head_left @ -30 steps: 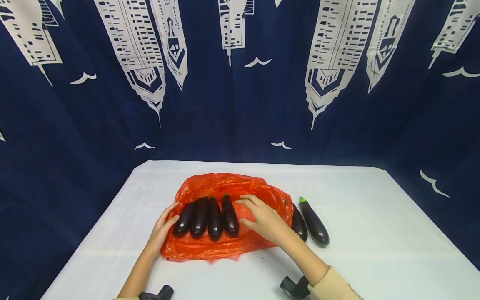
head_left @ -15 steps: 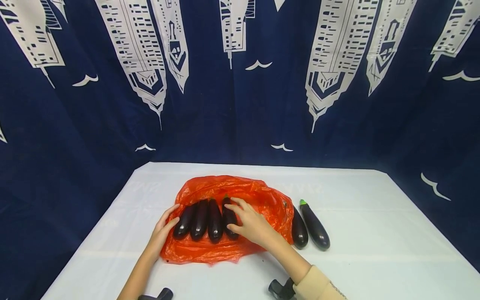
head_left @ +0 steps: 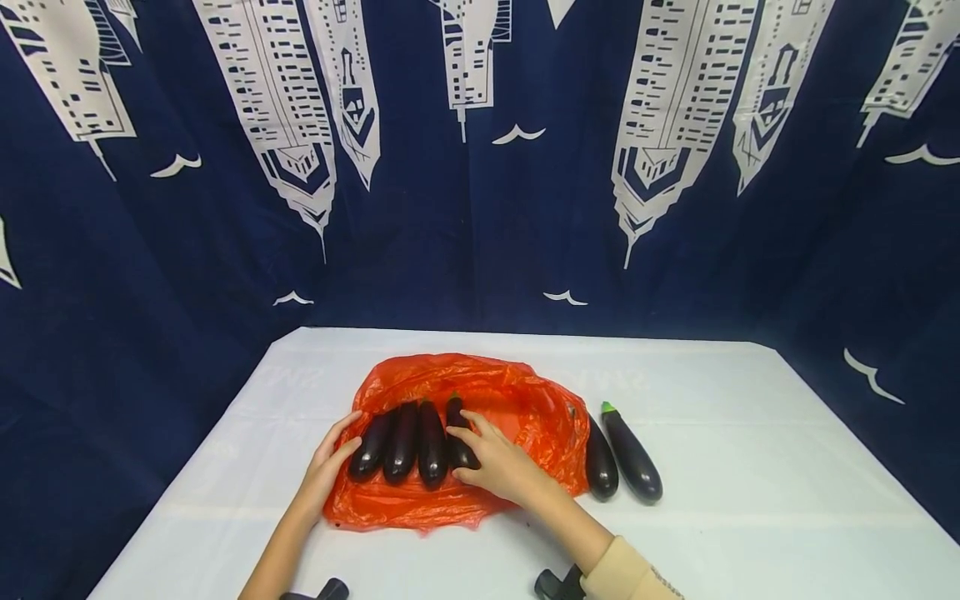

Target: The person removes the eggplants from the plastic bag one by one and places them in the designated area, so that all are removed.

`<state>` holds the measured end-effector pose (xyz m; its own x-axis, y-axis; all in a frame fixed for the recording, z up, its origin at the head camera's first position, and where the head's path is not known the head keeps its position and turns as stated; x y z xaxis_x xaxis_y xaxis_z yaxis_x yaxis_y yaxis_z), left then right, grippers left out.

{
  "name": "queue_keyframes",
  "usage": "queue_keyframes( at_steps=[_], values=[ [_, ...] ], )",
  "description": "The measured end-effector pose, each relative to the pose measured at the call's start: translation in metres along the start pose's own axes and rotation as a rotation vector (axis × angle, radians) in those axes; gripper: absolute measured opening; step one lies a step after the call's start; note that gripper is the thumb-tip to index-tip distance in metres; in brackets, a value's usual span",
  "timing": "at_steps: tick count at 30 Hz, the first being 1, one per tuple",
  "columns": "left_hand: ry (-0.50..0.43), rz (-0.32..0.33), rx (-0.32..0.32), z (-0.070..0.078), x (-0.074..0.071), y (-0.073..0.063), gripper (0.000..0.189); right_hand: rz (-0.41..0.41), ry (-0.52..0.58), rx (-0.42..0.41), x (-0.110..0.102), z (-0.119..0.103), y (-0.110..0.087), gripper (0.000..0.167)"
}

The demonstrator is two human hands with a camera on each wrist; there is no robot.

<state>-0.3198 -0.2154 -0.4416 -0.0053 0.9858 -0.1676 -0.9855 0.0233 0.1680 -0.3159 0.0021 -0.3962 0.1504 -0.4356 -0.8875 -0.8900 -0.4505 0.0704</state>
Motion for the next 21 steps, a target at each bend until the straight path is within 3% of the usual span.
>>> queue_keyframes(
  at_steps=[11, 21],
  values=[
    [0.004, 0.001, -0.001, 0.0009, 0.0008, -0.0003, 0.046, -0.032, -0.018, 0.025, 0.0083, 0.0046, 0.0004, 0.054],
    [0.003, 0.0, -0.005, 0.0005, 0.0022, 0.0006, 0.046, 0.003, -0.01, -0.007, 0.006, 0.0038, 0.0008, 0.048]
  ],
)
Point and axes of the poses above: each hand's wrist, its own y-axis towards the middle knuckle, its own x-axis out of the palm, z = x × y, the point moved 10 cm from there along y, towards the middle knuckle, and after that the axes turned 5 degrees about x, right-handed, at the moved point
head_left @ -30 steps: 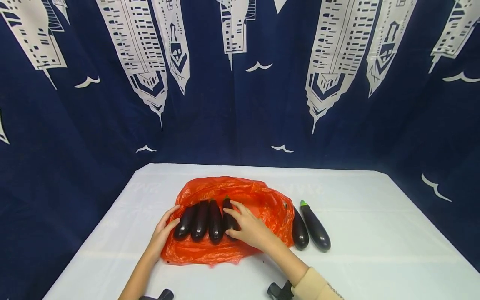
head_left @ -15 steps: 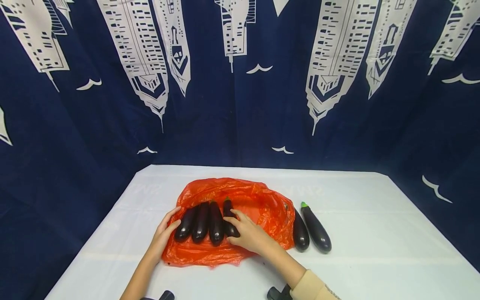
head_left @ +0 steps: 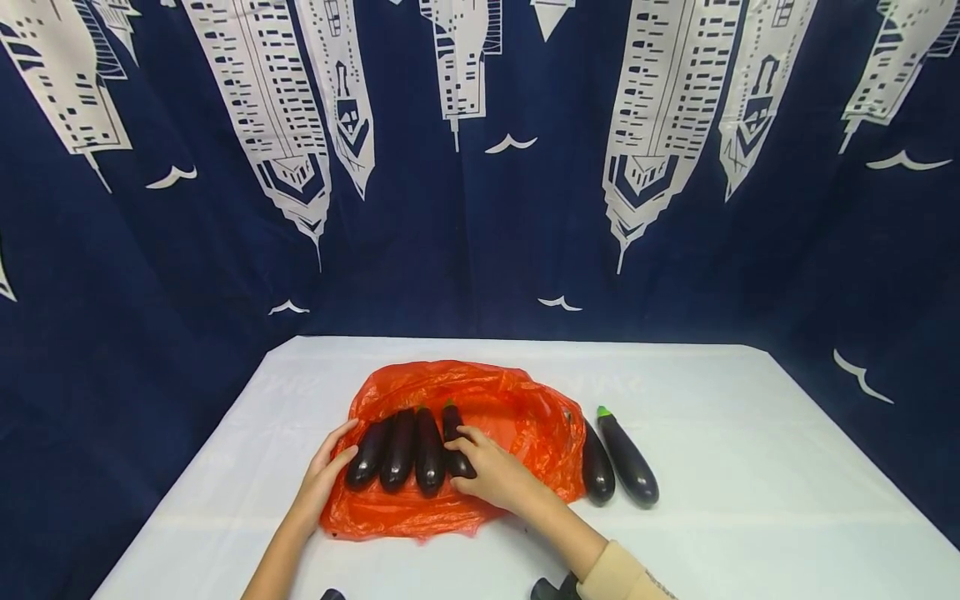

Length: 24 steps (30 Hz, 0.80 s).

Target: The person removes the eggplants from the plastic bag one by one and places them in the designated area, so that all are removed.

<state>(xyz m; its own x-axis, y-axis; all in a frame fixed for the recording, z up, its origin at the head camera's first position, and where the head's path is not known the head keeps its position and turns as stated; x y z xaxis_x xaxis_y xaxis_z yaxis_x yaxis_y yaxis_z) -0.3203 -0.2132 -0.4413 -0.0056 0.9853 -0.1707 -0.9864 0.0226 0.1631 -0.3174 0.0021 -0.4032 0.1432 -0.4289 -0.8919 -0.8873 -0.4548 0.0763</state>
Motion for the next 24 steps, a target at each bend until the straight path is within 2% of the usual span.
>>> queue_keyframes(
  at_steps=[7, 24],
  values=[
    [-0.005, -0.008, -0.003, -0.001, 0.003, -0.001, 0.046, 0.046, -0.012, -0.006, -0.003, -0.001, -0.004, 0.042],
    [0.004, 0.004, -0.003, 0.0, -0.001, -0.002, 0.046, 0.072, 0.02, 0.002, -0.017, -0.006, -0.013, 0.042]
  ],
)
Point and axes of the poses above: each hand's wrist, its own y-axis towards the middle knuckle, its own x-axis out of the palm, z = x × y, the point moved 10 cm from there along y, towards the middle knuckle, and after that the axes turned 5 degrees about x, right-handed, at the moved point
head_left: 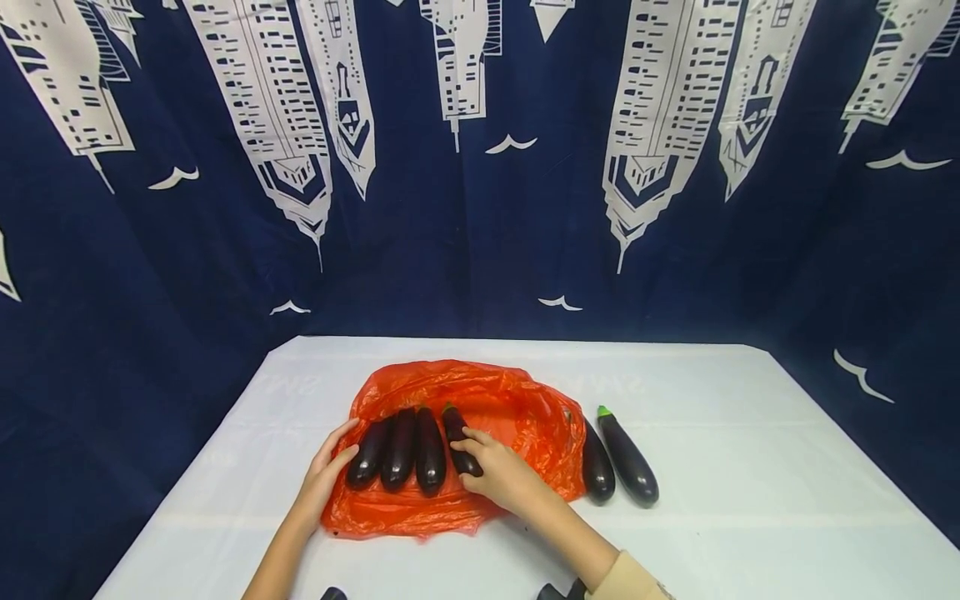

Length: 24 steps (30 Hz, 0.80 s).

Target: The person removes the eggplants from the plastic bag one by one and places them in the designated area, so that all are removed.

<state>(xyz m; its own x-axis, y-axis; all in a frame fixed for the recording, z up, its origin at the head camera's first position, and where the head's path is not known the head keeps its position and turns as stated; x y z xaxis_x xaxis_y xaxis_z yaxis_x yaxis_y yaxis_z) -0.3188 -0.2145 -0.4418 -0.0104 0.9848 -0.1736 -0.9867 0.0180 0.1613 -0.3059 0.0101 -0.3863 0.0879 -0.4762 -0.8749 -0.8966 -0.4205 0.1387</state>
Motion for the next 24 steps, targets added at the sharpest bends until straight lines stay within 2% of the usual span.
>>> queue_keyframes(
  at_steps=[15, 24],
  values=[
    [0.0, 0.004, 0.003, -0.002, -0.001, -0.004, 0.045, 0.002, 0.019, 0.038, -0.01, 0.004, -0.003, 0.044],
    [-0.014, -0.008, -0.002, -0.001, -0.002, 0.0, 0.046, 0.037, 0.026, 0.023, -0.022, 0.004, -0.005, 0.043]
  ],
)
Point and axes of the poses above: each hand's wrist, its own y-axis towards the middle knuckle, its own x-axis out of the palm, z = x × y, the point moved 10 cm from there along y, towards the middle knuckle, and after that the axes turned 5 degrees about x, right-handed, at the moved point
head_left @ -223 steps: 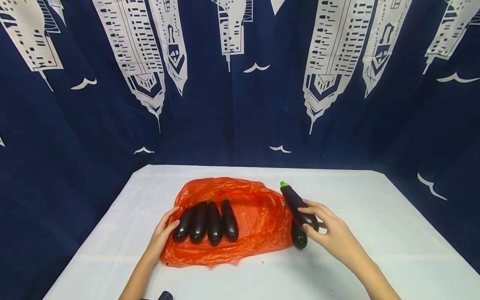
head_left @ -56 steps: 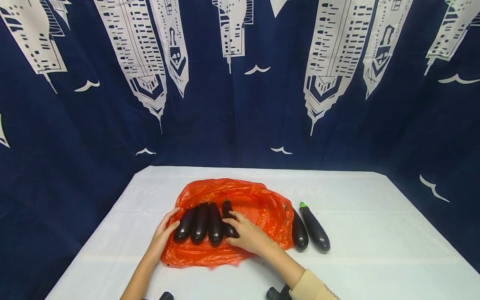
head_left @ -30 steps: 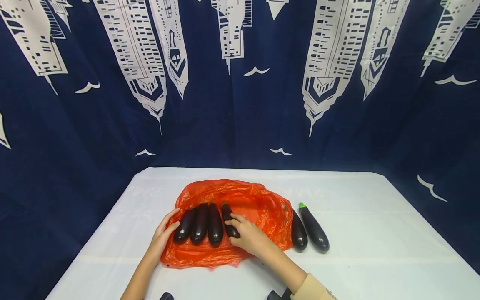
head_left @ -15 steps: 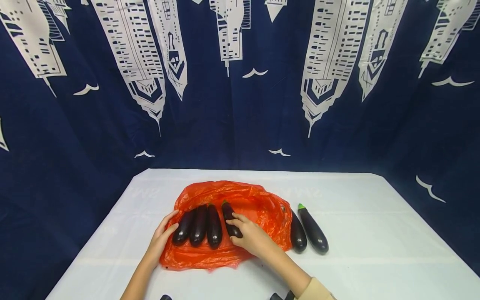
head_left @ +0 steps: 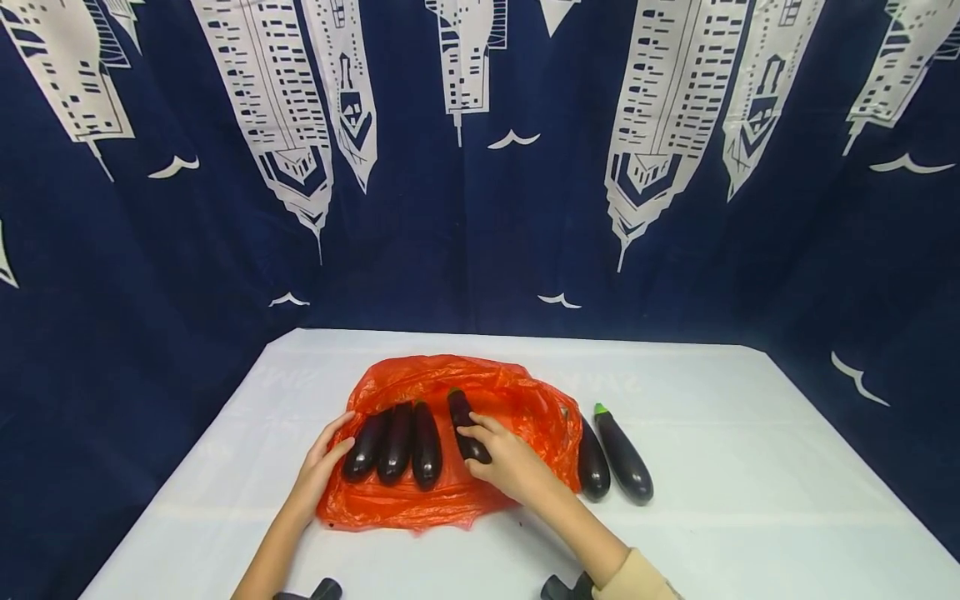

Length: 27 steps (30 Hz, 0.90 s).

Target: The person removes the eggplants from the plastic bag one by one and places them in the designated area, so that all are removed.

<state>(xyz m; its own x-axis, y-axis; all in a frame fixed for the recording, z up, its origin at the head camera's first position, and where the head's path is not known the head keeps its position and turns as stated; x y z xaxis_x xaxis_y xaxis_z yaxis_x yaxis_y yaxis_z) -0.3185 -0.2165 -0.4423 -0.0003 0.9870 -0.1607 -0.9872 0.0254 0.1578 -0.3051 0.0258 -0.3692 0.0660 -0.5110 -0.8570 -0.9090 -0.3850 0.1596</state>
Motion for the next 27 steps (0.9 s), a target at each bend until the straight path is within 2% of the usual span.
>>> queue_keyframes(
  at_steps=[6, 13, 27],
  values=[
    [0.0, -0.002, -0.009, -0.001, 0.003, -0.002, 0.046, 0.005, 0.01, 0.0, -0.008, 0.0, -0.004, 0.043],
    [0.014, 0.02, 0.033, 0.003, 0.002, -0.002, 0.046, 0.047, -0.006, -0.051, -0.021, -0.004, -0.011, 0.043],
    [0.013, 0.007, 0.028, 0.003, 0.0, 0.001, 0.046, 0.07, -0.036, -0.042, -0.04, -0.002, -0.038, 0.042]
  ],
)
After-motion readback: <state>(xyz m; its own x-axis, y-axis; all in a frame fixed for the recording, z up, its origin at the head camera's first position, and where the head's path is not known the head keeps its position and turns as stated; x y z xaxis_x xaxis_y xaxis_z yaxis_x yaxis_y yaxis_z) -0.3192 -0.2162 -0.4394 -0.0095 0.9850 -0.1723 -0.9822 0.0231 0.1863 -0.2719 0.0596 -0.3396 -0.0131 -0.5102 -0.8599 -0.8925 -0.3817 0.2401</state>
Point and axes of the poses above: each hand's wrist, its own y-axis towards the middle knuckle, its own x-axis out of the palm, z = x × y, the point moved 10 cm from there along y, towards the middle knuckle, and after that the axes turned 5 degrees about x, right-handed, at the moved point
